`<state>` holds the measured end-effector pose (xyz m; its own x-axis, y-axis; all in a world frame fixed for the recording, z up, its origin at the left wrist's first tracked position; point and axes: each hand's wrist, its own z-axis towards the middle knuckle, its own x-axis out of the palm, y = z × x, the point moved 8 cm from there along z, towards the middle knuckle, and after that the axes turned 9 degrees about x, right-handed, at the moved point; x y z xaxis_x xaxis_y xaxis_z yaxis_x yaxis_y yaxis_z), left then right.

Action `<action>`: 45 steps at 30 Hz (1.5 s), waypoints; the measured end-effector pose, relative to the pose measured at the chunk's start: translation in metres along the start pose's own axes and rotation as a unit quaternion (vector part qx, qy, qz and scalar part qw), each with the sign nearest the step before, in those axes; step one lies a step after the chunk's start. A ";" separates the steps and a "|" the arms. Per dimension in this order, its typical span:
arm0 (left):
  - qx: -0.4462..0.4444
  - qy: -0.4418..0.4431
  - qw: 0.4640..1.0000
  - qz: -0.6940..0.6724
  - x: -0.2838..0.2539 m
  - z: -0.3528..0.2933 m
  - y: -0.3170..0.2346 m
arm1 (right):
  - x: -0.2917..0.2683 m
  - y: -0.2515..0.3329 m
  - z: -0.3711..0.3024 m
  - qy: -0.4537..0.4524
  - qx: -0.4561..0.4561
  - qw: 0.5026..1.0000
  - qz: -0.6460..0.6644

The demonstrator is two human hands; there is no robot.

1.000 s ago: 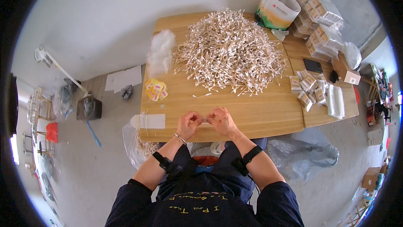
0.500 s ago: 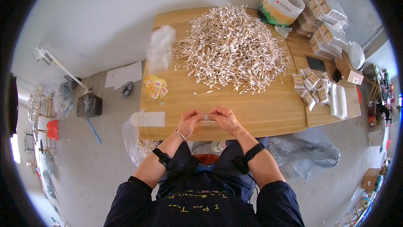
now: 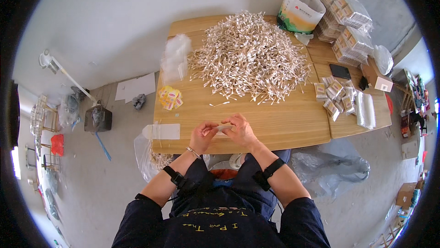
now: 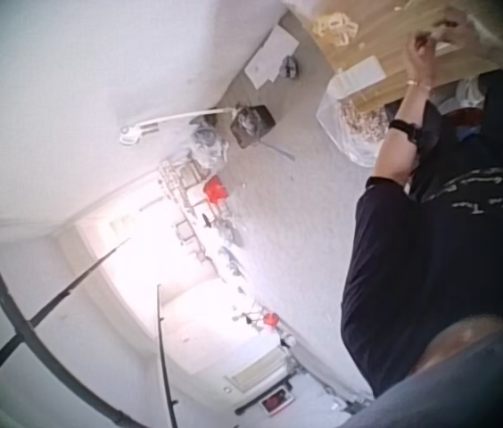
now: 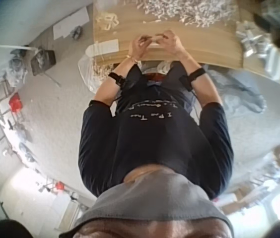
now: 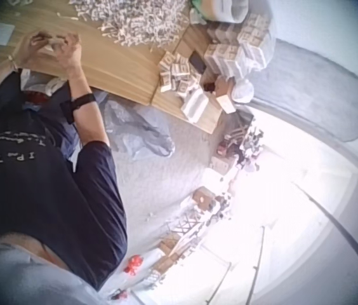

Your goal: The person is aligning and packaging cotton swabs into small plastic bags.

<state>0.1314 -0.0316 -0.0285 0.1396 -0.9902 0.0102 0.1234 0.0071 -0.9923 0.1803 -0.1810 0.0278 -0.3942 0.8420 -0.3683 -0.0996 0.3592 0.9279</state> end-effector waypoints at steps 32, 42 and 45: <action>0.061 0.006 0.988 0.143 0.008 0.008 -0.037 | -0.008 -0.005 0.004 -0.011 -0.003 0.999 0.036; -0.044 0.044 0.996 0.060 0.015 0.010 -0.007 | 0.001 -0.028 0.009 0.040 0.069 0.990 0.120; -0.069 0.038 0.997 0.006 0.014 0.008 0.003 | 0.008 -0.045 0.008 0.083 0.158 0.964 0.199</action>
<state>0.1414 -0.0443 -0.0300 0.0646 -0.9979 -0.0059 -0.0151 0.0050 -0.9999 0.1887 -0.1871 -0.0171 -0.4864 0.8722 0.0521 0.3623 0.1471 0.9204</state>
